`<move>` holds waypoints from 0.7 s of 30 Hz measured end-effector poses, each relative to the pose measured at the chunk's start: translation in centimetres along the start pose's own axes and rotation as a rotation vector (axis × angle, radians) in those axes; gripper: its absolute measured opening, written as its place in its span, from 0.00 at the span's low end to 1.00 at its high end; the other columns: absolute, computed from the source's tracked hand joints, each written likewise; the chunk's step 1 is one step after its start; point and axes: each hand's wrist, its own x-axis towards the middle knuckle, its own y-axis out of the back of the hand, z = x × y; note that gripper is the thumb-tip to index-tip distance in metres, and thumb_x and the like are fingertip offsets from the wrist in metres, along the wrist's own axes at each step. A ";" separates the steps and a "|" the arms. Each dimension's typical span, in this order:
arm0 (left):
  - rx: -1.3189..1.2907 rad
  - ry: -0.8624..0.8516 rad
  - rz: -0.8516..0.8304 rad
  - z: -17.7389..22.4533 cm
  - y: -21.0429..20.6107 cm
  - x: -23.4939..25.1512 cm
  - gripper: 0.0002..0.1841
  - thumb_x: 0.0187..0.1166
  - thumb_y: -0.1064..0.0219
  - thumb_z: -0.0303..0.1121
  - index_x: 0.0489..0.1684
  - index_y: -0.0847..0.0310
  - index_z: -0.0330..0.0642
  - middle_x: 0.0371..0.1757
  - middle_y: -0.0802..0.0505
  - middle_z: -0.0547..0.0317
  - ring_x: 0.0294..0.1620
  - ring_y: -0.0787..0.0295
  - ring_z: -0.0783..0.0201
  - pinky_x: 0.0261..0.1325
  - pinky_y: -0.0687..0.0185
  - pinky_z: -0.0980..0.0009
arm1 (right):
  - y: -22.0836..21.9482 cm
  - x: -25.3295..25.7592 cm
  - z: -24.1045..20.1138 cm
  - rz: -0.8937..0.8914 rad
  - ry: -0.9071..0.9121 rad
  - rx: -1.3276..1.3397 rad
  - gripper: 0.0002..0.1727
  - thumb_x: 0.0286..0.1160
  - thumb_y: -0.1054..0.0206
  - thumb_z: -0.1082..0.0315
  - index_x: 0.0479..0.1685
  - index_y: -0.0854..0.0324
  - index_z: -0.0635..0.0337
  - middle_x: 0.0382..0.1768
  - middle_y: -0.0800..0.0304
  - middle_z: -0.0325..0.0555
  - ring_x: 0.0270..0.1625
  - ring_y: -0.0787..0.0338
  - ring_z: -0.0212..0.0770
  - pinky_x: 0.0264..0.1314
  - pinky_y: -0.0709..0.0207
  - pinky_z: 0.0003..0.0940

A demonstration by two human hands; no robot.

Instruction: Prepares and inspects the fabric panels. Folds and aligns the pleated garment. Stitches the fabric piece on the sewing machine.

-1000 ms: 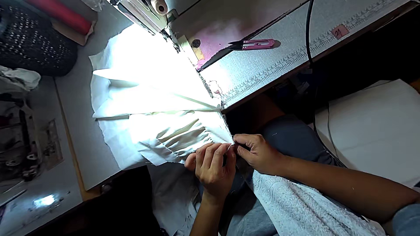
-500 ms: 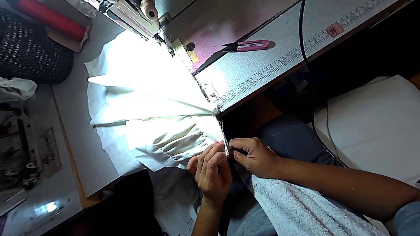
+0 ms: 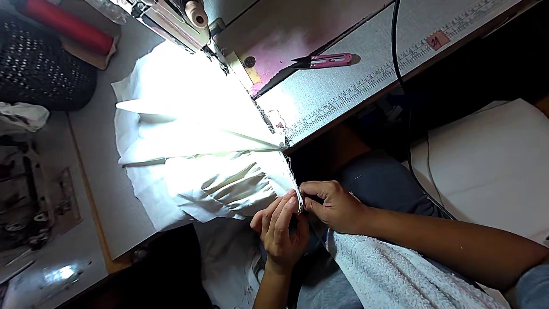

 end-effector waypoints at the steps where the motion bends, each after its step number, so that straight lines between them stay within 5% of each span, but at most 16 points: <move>1: 0.001 0.001 0.013 -0.1 -0.1 -0.1 0.17 0.78 0.32 0.33 0.65 0.23 0.47 0.60 0.07 0.64 0.64 0.16 0.72 0.76 0.39 0.70 | 0.0 0.0 0.0 0.001 0.002 -0.004 0.11 0.83 0.39 0.70 0.38 0.13 0.66 0.35 0.12 0.43 0.40 0.15 0.26 0.47 0.21 0.20; 6: 0.009 0.008 0.038 -0.2 -0.5 -0.2 0.17 0.78 0.30 0.34 0.64 0.20 0.47 0.61 0.07 0.64 0.66 0.17 0.70 0.74 0.36 0.70 | -0.1 -0.1 -0.3 0.028 -0.003 -0.097 0.11 0.82 0.39 0.68 0.37 0.12 0.62 0.34 0.10 0.39 0.44 0.15 0.30 0.60 0.29 0.37; 12: -0.022 -0.034 0.044 -0.6 -0.6 0.1 0.15 0.80 0.32 0.34 0.63 0.21 0.47 0.61 0.06 0.64 0.66 0.15 0.72 0.76 0.35 0.70 | -0.1 0.0 -0.6 0.071 0.008 -0.150 0.12 0.79 0.35 0.64 0.34 0.08 0.57 0.33 0.14 0.35 0.49 0.19 0.32 0.68 0.40 0.44; 17: 0.020 -0.063 0.031 -0.6 -0.7 0.7 0.11 0.82 0.34 0.32 0.59 0.20 0.45 0.57 0.05 0.63 0.62 0.14 0.72 0.74 0.35 0.70 | -0.2 0.1 -1.3 0.098 -0.054 -0.166 0.11 0.76 0.33 0.62 0.31 0.07 0.53 0.34 0.20 0.34 0.51 0.23 0.33 0.66 0.42 0.46; 21: -0.037 -0.059 0.033 -0.9 -0.6 1.3 0.12 0.83 0.34 0.29 0.61 0.21 0.44 0.53 0.07 0.62 0.57 0.14 0.71 0.69 0.29 0.72 | -0.5 0.4 -1.8 0.132 -0.007 -0.184 0.12 0.77 0.34 0.62 0.30 0.08 0.54 0.27 0.24 0.33 0.43 0.24 0.31 0.64 0.42 0.44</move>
